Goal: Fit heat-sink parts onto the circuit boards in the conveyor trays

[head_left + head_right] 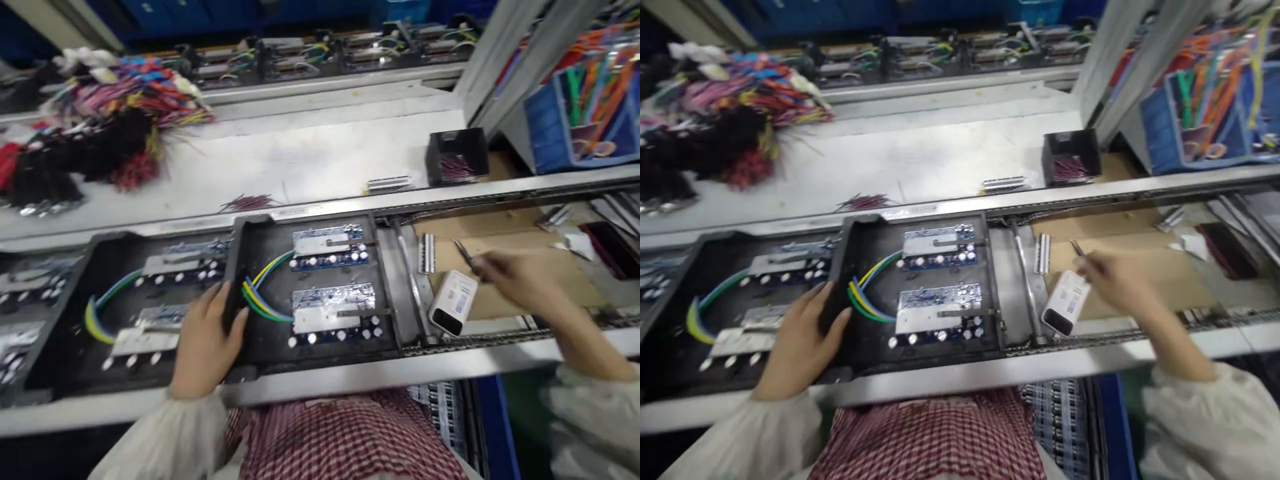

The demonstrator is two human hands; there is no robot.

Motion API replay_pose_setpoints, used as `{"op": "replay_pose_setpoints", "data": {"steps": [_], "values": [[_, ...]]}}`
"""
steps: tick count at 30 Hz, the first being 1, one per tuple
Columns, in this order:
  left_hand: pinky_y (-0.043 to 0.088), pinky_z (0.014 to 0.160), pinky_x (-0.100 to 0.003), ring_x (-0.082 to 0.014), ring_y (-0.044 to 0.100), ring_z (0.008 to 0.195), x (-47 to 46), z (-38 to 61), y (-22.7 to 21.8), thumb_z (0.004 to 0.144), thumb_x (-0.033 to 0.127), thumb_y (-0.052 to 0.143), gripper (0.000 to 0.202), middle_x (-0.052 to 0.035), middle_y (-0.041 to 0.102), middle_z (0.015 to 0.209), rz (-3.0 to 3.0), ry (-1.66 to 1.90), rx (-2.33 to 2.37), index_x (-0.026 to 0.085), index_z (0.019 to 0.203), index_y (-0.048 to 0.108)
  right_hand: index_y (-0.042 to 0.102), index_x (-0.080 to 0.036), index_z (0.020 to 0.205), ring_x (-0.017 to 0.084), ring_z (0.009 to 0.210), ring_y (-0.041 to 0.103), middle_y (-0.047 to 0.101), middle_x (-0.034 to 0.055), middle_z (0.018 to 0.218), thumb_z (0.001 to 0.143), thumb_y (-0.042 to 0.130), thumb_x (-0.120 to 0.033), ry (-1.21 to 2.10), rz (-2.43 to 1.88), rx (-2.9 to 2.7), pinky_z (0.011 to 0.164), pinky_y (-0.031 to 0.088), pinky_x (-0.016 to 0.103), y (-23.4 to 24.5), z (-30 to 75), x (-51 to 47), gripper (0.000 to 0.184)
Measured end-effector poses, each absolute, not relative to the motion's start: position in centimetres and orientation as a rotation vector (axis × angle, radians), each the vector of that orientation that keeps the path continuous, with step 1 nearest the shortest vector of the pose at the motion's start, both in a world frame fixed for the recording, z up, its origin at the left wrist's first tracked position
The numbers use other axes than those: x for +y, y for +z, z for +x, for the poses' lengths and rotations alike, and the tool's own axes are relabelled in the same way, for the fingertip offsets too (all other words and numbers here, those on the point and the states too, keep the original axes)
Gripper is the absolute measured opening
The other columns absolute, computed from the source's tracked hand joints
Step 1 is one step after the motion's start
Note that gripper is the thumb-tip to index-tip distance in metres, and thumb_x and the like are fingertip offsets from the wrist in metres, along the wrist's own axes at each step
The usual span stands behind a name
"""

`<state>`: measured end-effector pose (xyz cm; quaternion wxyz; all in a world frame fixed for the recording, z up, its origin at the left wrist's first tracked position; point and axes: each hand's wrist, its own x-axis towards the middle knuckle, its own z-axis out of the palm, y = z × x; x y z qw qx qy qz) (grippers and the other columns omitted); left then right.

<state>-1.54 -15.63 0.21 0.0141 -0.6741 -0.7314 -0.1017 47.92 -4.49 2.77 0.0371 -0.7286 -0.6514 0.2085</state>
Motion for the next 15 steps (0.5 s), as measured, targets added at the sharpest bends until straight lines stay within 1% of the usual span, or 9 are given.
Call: {"op": "replay_pose_setpoints", "data": {"steps": [1, 2, 3, 5, 6, 8, 11, 14, 15], "values": [[0.038, 0.107, -0.049, -0.0294, 0.046, 0.125, -15.4, -1.0, 0.3, 0.091, 0.036, 0.035, 0.052, -0.0165, 0.049, 0.134, -2.073, -0.208, -2.292, 0.011, 0.137, 0.041, 0.067, -0.021, 0.081, 0.015, 0.064, 0.060, 0.069, 0.0024, 0.071, 0.084, 0.054, -0.037, 0.823, -2.077, -2.143, 0.062, 0.042, 0.026, 2.1, 45.2, -5.8, 0.021], [0.035, 0.108, -0.052, -0.0302, 0.044, 0.127, -15.3, -0.6, 0.4, 0.091, 0.030, 0.033, 0.051, -0.0177, 0.048, 0.136, -2.035, -0.115, -2.309, 0.008, 0.137, 0.040, 0.066, -0.022, 0.080, 0.015, 0.070, 0.062, 0.070, 0.0016, 0.077, 0.085, 0.052, -0.042, 1.004, -1.891, -2.273, 0.066, 0.044, 0.025, 1.4, 42.7, -7.1, 0.025], [0.032, 0.109, -0.053, -0.0306, 0.042, 0.129, -15.2, -0.3, 0.5, 0.091, 0.024, 0.031, 0.051, -0.0178, 0.047, 0.137, -2.018, -0.037, -2.314, 0.007, 0.138, 0.039, 0.063, -0.021, 0.080, 0.015, 0.068, 0.062, 0.069, 0.0027, 0.077, 0.088, 0.043, -0.045, 1.156, -1.743, -2.339, 0.065, 0.044, 0.026, 0.8, 40.6, -8.3, 0.032], [0.028, 0.111, -0.056, -0.0306, 0.037, 0.133, -15.3, 0.1, 0.8, 0.088, 0.015, 0.029, 0.053, -0.0156, 0.044, 0.141, -2.010, 0.064, -2.307, 0.007, 0.140, 0.036, 0.057, -0.020, 0.073, 0.016, 0.062, 0.059, 0.064, 0.0031, 0.067, 0.092, 0.032, -0.049, 1.312, -1.606, -2.382, 0.061, 0.043, 0.028, 0.0, 37.6, -9.8, 0.043], [0.027, 0.111, -0.056, -0.0301, 0.034, 0.135, -15.4, 0.2, 0.8, 0.087, 0.012, 0.029, 0.055, -0.0143, 0.043, 0.143, -2.021, 0.089, -2.297, 0.006, 0.141, 0.033, 0.054, -0.020, 0.071, 0.017, 0.060, 0.058, 0.061, 0.0030, 0.063, 0.093, 0.028, -0.050, 1.354, -1.590, -2.368, 0.059, 0.043, 0.028, -0.1, 36.9, -10.2, 0.045], [0.024, 0.112, -0.056, -0.0291, 0.030, 0.138, -15.5, 0.1, 1.0, 0.084, 0.009, 0.030, 0.058, -0.0128, 0.039, 0.146, -2.029, 0.120, -2.293, 0.006, 0.142, 0.031, 0.055, -0.020, 0.071, 0.018, 0.062, 0.059, 0.062, 0.0033, 0.064, 0.093, 0.027, -0.052, 1.394, -1.585, -2.315, 0.061, 0.045, 0.029, -0.2, 36.6, -10.5, 0.047], [0.021, 0.115, -0.054, -0.0265, 0.026, 0.141, -15.7, 0.1, 1.3, 0.079, 0.005, 0.032, 0.064, -0.0120, 0.033, 0.149, -2.044, 0.142, -2.348, 0.006, 0.143, 0.030, 0.061, -0.022, 0.076, 0.022, 0.075, 0.064, 0.068, 0.0061, 0.077, 0.090, 0.030, -0.059, 1.405, -1.552, -2.265, 0.070, 0.050, 0.031, -0.7, 37.9, -11.1, 0.050], [0.016, 0.117, -0.055, -0.0257, 0.021, 0.143, -15.9, 0.4, 1.6, 0.073, 0.003, 0.035, 0.073, -0.0138, 0.024, 0.153, -2.105, 0.104, -2.433, 0.006, 0.145, 0.024, 0.066, -0.024, 0.084, 0.028, 0.086, 0.066, 0.070, 0.0099, 0.088, 0.085, 0.031, -0.071, 1.332, -1.496, -2.329, 0.072, 0.054, 0.036, -2.3, 39.5, -11.2, 0.058], [0.014, 0.117, -0.055, -0.0263, 0.018, 0.143, -16.0, 0.5, 1.6, 0.071, 0.003, 0.037, 0.076, -0.0150, 0.022, 0.153, -2.122, 0.084, -2.453, 0.005, 0.145, 0.022, 0.066, -0.026, 0.088, 0.028, 0.089, 0.065, 0.070, 0.0101, 0.092, 0.085, 0.032, -0.070, 1.240, -1.488, -2.338, 0.072, 0.055, 0.037, -3.0, 39.7, -10.6, 0.056]]}}
